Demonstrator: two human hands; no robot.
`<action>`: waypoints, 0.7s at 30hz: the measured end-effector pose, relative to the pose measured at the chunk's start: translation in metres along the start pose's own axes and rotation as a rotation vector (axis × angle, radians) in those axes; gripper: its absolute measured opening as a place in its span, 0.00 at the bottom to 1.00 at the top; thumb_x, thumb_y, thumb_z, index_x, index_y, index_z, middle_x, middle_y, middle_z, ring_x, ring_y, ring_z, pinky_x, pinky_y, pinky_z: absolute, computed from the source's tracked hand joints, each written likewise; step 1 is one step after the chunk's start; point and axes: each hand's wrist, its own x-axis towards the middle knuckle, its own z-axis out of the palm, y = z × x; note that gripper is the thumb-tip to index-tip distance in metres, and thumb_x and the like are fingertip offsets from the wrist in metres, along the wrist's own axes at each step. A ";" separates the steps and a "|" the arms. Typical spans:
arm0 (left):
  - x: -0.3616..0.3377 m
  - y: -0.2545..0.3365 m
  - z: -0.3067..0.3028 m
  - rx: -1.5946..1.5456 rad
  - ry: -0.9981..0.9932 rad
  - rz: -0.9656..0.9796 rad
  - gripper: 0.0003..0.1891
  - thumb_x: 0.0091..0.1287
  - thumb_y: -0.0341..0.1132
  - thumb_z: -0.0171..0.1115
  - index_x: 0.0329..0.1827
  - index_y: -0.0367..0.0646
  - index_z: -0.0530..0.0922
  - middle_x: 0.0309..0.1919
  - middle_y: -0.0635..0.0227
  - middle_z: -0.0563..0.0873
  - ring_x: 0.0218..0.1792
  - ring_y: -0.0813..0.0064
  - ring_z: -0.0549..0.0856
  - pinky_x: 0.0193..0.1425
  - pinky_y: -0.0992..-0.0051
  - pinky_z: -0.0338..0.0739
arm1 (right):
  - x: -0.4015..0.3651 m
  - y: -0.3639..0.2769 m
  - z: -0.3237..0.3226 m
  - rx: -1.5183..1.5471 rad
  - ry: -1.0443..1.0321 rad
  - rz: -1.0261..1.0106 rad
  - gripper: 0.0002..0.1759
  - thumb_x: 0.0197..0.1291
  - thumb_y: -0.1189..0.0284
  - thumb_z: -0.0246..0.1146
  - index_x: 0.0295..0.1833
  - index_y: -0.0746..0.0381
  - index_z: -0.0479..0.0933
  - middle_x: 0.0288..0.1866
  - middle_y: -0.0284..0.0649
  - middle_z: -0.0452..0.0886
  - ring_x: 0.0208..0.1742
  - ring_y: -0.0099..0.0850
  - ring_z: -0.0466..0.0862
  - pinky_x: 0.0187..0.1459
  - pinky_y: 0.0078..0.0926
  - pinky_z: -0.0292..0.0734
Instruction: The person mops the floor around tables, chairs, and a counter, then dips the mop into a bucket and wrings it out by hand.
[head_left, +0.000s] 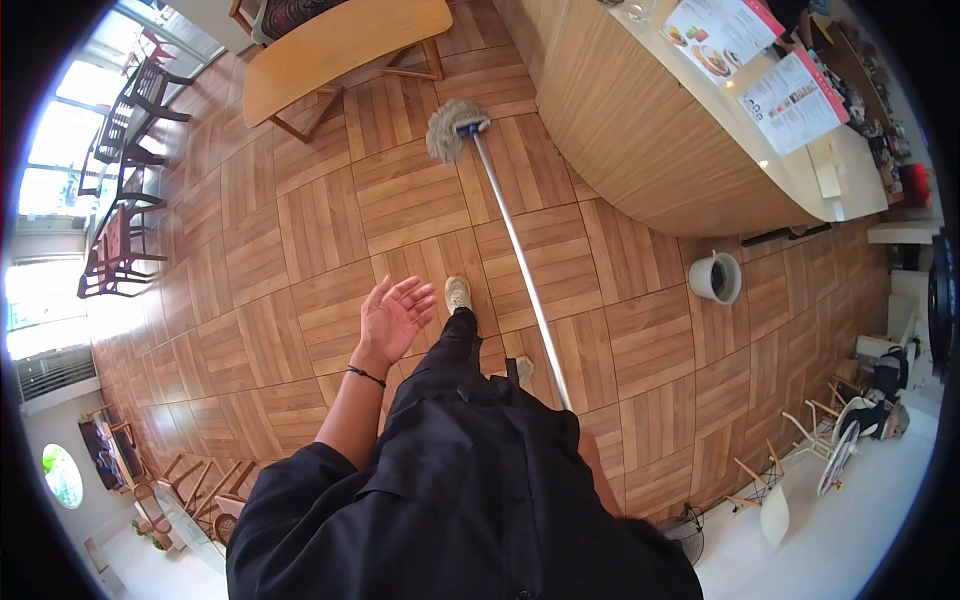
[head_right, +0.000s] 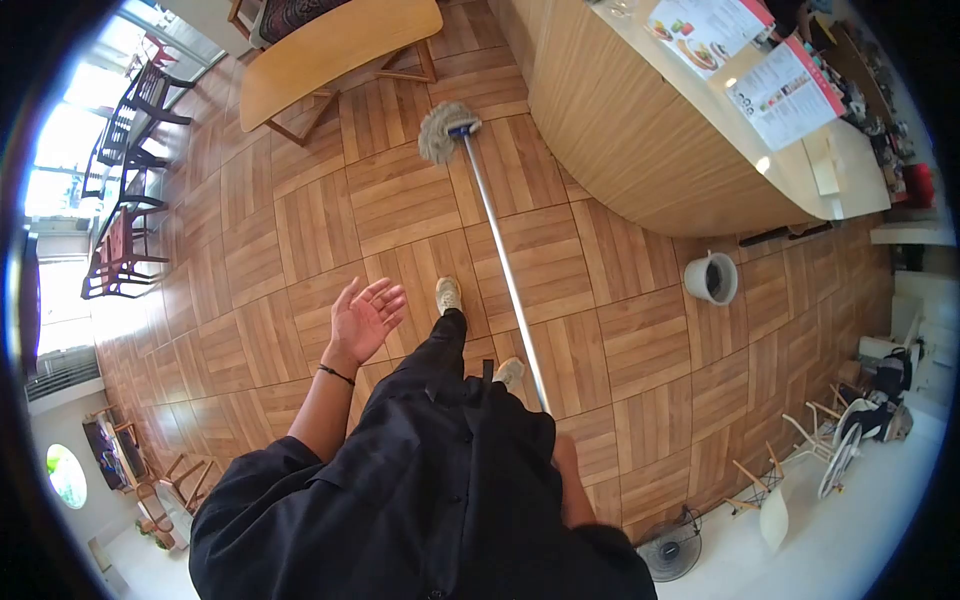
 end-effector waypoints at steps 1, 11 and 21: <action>0.004 0.002 -0.020 0.120 0.075 0.019 0.30 0.73 0.58 0.51 0.64 0.41 0.73 0.58 0.57 0.82 0.57 0.61 0.82 0.65 0.58 0.73 | 0.030 -0.073 -0.018 0.307 0.265 0.154 0.44 0.68 0.37 0.48 0.46 0.73 0.82 0.47 0.67 0.83 0.55 0.57 0.83 0.51 0.51 0.75; -0.071 -0.113 -0.133 0.628 0.840 -0.545 0.36 0.75 0.61 0.45 0.70 0.36 0.71 0.71 0.54 0.74 0.71 0.59 0.72 0.72 0.64 0.67 | 0.099 -0.172 -0.153 0.058 0.233 0.191 0.41 0.67 0.38 0.50 0.47 0.72 0.83 0.44 0.61 0.86 0.51 0.57 0.84 0.47 0.52 0.75; -0.103 -0.205 -0.132 0.676 0.673 -0.610 0.40 0.72 0.66 0.45 0.64 0.34 0.75 0.64 0.53 0.79 0.64 0.56 0.77 0.71 0.64 0.70 | -0.173 0.084 -0.013 0.298 0.068 0.372 0.33 0.66 0.42 0.57 0.27 0.63 0.77 0.18 0.39 0.75 0.20 0.29 0.77 0.25 0.32 0.71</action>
